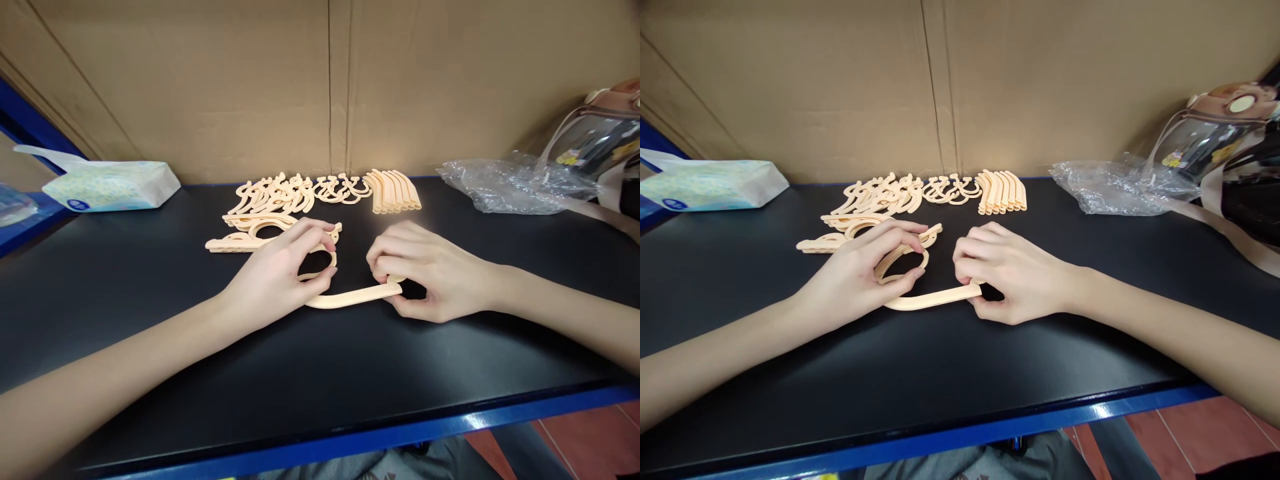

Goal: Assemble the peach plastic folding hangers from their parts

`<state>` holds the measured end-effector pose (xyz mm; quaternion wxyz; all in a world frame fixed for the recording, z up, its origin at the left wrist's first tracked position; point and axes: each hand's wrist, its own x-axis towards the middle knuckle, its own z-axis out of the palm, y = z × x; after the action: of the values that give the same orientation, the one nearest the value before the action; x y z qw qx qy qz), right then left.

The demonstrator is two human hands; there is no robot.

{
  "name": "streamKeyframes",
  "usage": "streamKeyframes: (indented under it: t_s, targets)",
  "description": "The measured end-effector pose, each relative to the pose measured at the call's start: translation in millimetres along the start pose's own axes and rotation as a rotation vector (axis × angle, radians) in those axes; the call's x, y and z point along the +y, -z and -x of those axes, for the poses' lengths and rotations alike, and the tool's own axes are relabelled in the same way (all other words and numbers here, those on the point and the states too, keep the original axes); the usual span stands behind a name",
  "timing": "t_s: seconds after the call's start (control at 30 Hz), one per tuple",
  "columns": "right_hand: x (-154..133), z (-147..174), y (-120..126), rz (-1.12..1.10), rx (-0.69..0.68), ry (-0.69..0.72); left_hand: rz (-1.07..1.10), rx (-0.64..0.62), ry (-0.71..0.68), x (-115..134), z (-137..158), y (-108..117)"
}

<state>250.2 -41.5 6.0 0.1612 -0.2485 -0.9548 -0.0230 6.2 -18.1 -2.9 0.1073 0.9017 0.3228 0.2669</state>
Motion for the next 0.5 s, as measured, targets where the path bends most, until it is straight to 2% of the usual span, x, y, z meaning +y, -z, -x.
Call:
streamKeyframes:
  t_s: [0.2,0.5]
  targets:
    - [9,2,1,-0.013,0.016,-0.044,-0.114,0.061,0.043,3,1,1]
    - [11,6,-6,0.184,0.035,-0.255,-0.243,0.115,0.056,7,2,2]
